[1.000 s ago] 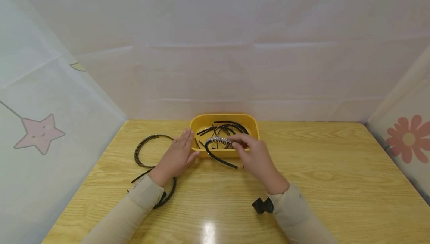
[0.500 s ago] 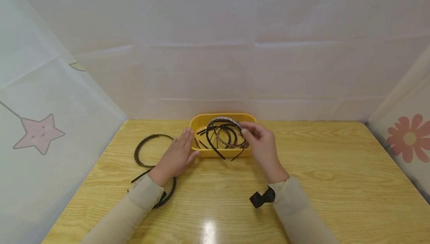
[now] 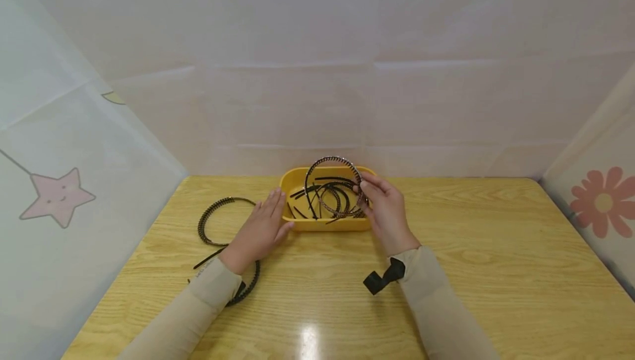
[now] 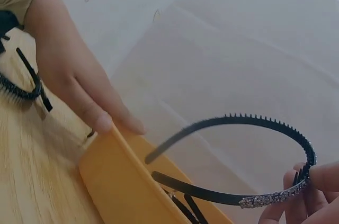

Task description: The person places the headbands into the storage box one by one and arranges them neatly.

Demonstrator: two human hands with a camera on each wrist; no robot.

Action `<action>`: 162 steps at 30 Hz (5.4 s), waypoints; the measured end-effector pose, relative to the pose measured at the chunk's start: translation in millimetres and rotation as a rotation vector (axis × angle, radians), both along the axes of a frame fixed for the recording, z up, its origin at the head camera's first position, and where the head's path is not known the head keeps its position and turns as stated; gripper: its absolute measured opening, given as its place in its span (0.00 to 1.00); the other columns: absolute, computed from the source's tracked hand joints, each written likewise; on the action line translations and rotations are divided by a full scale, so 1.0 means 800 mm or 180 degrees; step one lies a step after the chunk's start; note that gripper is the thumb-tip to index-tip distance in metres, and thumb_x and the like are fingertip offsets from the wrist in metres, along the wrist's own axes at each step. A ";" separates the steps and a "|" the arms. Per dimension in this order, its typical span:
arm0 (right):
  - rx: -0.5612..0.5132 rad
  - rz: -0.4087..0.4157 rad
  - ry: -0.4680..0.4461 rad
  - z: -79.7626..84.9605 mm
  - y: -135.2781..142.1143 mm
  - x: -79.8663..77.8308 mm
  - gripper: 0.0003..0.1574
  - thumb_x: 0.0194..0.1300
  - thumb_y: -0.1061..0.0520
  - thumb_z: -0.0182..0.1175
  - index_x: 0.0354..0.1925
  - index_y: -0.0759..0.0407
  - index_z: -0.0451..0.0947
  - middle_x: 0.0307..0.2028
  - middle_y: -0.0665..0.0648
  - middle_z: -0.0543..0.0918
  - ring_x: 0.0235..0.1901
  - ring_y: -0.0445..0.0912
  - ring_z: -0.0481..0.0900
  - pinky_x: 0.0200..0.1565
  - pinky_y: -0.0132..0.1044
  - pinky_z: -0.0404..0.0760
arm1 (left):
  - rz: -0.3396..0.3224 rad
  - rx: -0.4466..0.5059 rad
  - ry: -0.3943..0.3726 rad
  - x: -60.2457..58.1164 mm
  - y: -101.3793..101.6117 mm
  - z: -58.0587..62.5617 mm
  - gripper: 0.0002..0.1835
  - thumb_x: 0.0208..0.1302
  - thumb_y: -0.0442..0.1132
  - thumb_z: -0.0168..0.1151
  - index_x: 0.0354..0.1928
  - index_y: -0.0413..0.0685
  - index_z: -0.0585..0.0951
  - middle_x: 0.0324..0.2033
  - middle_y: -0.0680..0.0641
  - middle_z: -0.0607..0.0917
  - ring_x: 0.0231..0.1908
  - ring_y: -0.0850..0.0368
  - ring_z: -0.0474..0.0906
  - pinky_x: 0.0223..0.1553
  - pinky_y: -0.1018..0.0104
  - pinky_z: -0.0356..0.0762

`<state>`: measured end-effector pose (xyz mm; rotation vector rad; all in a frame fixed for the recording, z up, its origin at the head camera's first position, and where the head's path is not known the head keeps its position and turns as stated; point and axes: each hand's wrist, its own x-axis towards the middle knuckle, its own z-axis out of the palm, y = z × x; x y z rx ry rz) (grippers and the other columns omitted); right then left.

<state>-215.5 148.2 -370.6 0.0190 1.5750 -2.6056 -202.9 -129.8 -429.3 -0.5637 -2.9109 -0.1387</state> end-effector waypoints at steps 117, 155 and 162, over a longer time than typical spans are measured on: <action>0.5621 0.0402 0.2203 -0.064 0.071 -0.026 0.45 0.70 0.36 0.43 0.72 0.61 0.46 0.71 0.63 0.52 0.70 0.59 0.48 0.67 0.59 0.47 | -0.0041 0.0044 0.0002 -0.002 0.007 0.001 0.39 0.70 0.59 0.40 0.71 0.38 0.49 0.71 0.39 0.48 0.71 0.46 0.45 0.67 0.45 0.51; 0.5613 0.0562 0.1927 -0.070 0.066 -0.031 0.48 0.70 0.32 0.34 0.72 0.61 0.39 0.72 0.61 0.46 0.71 0.56 0.43 0.69 0.55 0.43 | 0.0064 0.0657 -0.1142 0.036 -0.088 0.057 0.15 0.67 0.42 0.55 0.52 0.45 0.80 0.49 0.46 0.82 0.50 0.47 0.77 0.52 0.50 0.74; 0.5525 0.0590 0.1892 -0.074 0.068 -0.025 0.47 0.70 0.31 0.32 0.73 0.59 0.38 0.72 0.60 0.45 0.71 0.56 0.43 0.69 0.53 0.43 | 0.0009 0.0663 -0.1077 0.044 -0.093 0.050 0.09 0.61 0.33 0.60 0.42 0.46 0.85 0.40 0.50 0.85 0.43 0.51 0.80 0.47 0.55 0.77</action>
